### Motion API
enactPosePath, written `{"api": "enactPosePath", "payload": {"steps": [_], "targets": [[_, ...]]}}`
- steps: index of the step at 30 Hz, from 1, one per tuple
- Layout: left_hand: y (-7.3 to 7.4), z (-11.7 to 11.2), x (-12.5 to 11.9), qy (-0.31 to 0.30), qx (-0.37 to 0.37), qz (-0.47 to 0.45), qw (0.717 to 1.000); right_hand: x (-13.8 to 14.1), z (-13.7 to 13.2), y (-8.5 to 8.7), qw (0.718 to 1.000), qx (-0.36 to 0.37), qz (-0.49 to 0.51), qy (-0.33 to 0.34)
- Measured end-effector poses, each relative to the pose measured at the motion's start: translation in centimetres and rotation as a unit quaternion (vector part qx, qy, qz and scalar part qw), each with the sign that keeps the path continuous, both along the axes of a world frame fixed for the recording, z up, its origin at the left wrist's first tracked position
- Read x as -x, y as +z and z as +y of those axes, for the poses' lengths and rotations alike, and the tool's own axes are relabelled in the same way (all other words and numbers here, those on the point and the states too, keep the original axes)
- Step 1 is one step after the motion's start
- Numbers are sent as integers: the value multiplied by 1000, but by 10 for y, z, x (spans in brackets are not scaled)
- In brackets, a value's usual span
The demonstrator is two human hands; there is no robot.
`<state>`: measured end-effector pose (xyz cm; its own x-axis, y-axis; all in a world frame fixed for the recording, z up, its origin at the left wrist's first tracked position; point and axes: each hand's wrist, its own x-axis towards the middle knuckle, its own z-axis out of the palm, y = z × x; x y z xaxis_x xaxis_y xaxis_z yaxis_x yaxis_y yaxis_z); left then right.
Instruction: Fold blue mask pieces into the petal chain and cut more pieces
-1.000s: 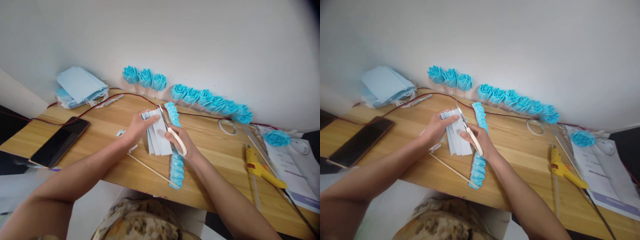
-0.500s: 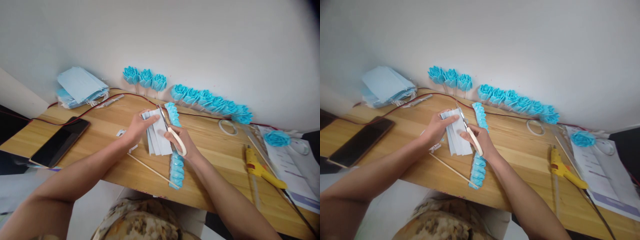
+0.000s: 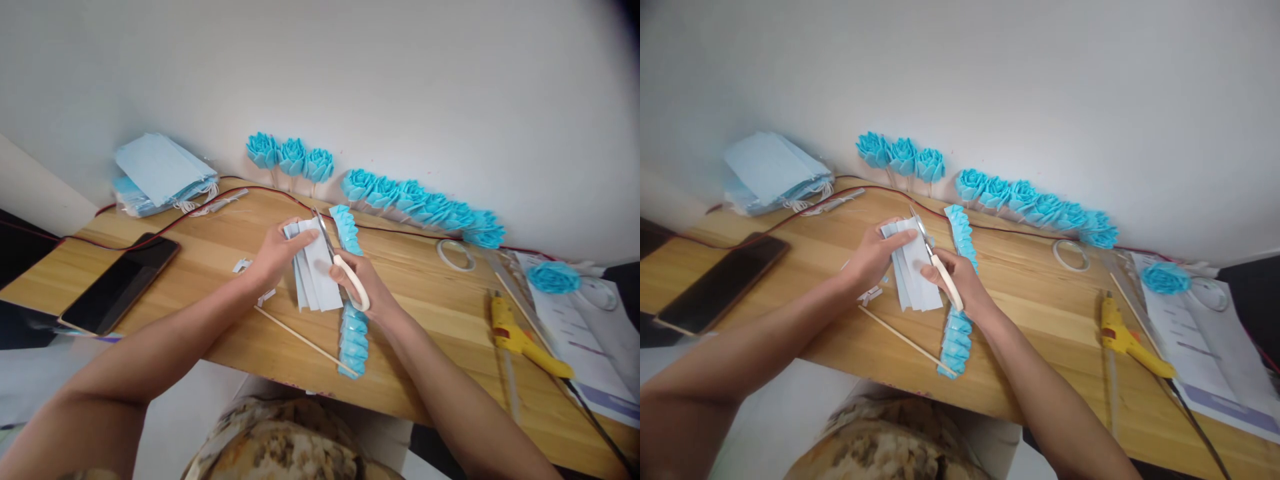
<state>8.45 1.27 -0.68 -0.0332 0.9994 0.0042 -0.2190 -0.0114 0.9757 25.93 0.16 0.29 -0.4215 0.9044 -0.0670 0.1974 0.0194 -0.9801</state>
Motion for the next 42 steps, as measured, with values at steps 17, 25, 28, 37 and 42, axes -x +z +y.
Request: {"api": "enactPosePath", "payload": {"steps": [17,25,28,37,42], "targets": [[-1,-2,-3,-48,17,7,999,-3,-1,1,1000,7,8,-19],[-1,-2,-3,-50,17,18,998,-3,-1,-3,999,6,24,-23],[0,-2,-4,-48,14,18,999,-4,-1,-6,999,5,24,-27],[-2,-2,-2,-66,11,1,998,-4,-1,-11,996,46,61,-39],[6,0,7,-66,31,-78,994,-12,2,-12,991,39,125,33]]}}
